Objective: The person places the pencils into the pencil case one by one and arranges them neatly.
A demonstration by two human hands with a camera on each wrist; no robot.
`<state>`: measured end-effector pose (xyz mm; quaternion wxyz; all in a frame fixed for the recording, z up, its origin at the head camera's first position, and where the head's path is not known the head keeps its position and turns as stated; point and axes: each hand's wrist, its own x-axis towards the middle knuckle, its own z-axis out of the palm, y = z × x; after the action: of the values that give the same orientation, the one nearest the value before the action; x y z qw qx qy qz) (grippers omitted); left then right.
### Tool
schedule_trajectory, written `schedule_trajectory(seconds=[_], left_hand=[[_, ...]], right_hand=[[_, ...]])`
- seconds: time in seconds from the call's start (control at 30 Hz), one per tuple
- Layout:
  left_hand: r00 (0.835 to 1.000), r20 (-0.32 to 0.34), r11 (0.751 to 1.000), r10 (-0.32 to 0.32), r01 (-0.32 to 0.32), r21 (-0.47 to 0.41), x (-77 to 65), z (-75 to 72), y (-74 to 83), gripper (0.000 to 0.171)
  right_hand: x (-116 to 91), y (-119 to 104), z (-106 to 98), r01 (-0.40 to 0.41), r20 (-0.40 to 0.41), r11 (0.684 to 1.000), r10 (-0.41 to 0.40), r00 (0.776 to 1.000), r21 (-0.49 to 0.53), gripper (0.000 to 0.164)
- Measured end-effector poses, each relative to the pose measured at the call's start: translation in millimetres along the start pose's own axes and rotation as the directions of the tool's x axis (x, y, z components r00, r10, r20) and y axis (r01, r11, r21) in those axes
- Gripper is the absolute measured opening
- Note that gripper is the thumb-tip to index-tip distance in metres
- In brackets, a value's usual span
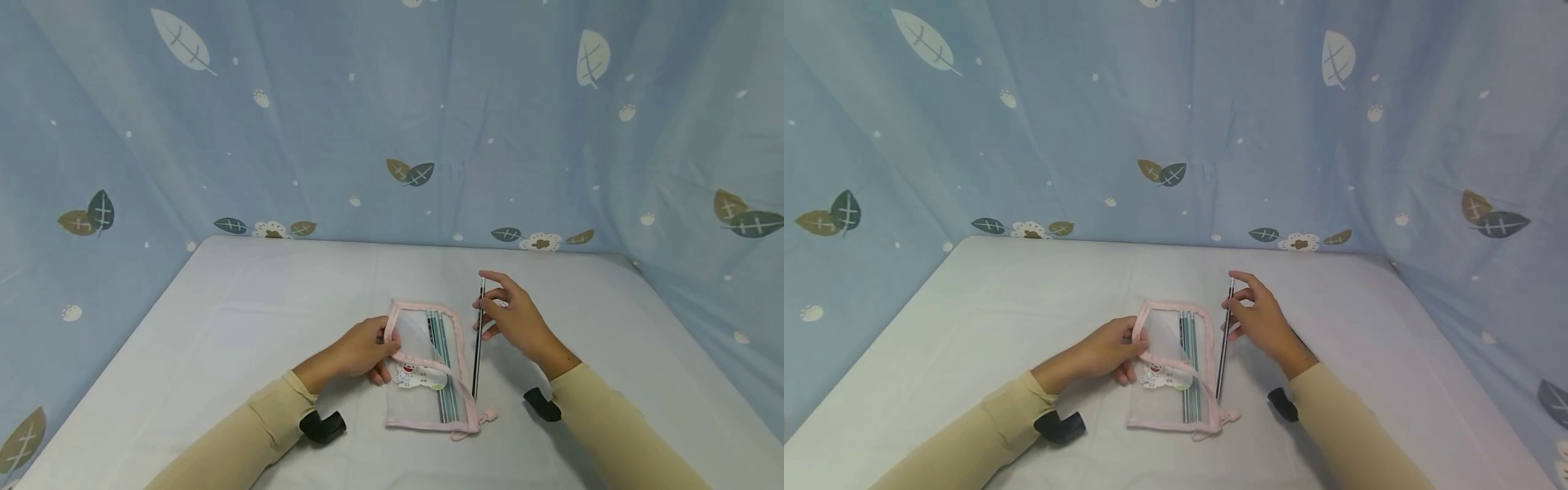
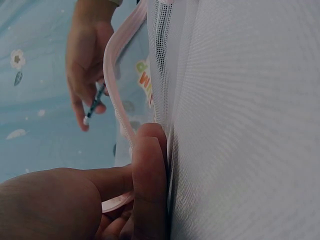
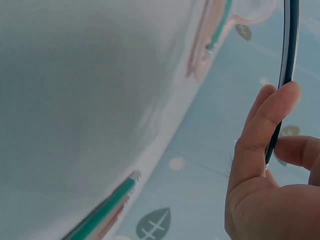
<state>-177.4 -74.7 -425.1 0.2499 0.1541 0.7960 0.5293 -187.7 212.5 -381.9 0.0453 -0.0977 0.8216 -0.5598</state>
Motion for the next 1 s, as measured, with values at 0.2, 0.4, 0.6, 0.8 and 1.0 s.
schedule_trajectory(seconds=[0.2,0.4,0.6,0.8,1.0], left_hand=[[1.000,0.001,1.000,0.002,-0.002,0.007,-1.1,0.3,2.3,0.010],[1.000,0.000,1.000,0.001,-0.001,-0.002,-2.0,0.1,2.7,0.011],[1.000,0.003,1.000,0.000,0.000,-0.005,-2.5,0.0,2.7,0.011],[1.000,-0.001,1.000,-0.007,0.007,-0.006,-2.0,-0.8,2.5,0.010],[1.000,0.001,1.000,-0.014,0.014,-0.012,-1.8,0.0,3.7,0.010]], right_hand=[[8,3,9,-0.050,0.063,0.999,0.050,0.997,0.000,0.051],[13,4,15,-0.104,0.126,0.995,0.104,0.986,-0.012,0.053],[19,9,21,-0.152,0.141,0.988,0.156,0.978,-0.036,0.055],[22,11,25,-0.186,0.180,0.982,0.189,0.965,-0.033,0.056],[23,10,29,-0.227,0.184,0.969,0.241,0.953,-0.092,0.051]])
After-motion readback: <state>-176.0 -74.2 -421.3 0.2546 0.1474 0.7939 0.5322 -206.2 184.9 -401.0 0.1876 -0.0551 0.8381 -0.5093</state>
